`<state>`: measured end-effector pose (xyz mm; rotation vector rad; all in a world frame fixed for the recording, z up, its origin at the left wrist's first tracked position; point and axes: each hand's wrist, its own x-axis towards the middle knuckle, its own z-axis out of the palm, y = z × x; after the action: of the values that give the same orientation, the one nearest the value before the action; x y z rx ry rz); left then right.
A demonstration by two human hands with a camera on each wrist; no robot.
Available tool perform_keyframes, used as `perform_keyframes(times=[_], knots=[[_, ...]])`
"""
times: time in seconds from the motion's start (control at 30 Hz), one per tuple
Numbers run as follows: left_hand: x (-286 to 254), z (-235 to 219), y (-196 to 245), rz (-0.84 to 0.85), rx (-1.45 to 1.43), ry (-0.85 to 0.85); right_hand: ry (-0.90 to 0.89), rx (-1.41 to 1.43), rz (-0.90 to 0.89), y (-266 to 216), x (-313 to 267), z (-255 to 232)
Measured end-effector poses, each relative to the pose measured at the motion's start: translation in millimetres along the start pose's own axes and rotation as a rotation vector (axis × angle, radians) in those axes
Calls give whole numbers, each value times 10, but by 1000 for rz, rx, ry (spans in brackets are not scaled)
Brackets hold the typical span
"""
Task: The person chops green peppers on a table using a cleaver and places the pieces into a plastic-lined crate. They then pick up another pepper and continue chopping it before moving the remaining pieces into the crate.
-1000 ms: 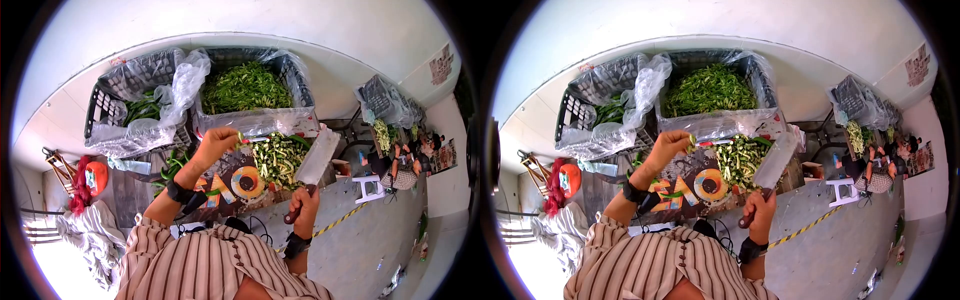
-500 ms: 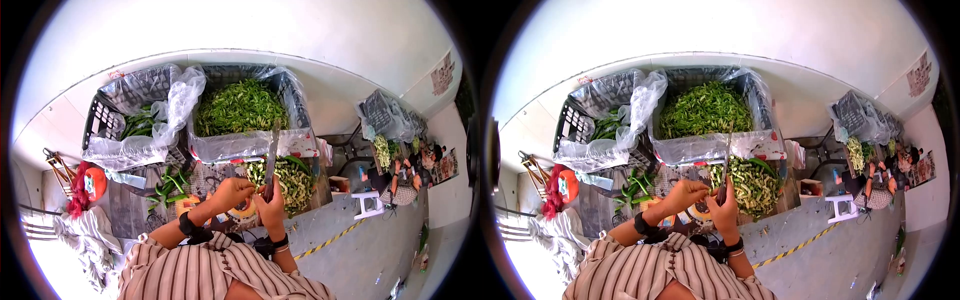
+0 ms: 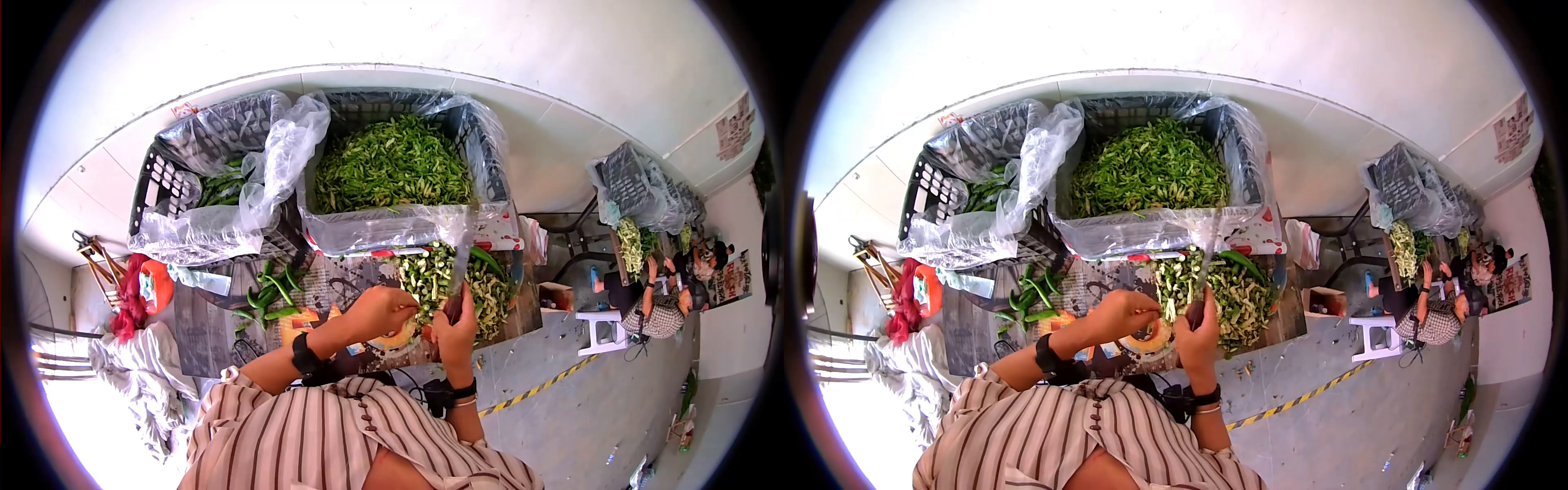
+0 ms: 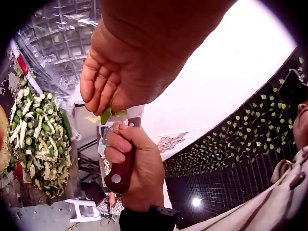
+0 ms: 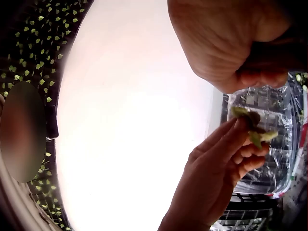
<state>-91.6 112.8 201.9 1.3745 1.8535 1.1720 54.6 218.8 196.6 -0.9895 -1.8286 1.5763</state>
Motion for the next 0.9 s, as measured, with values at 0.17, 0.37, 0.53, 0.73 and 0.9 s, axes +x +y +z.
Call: perform_keyframes(times=[0.17,0.37,0.53,0.73,0.9], knots=[[79,-152,8,136,-28,136,88,220,63,4,-9,-266],[449,-884,156,142,143,388,274,276,94,73,-9,-557],[656,-1104,102,246,539,565,338,344,133,149,-24,-704],[249,-706,124,269,331,441,333,381,177,188,-48,-721],[-414,-682,-164,100,299,426,303,467,270,249,-50,-767]])
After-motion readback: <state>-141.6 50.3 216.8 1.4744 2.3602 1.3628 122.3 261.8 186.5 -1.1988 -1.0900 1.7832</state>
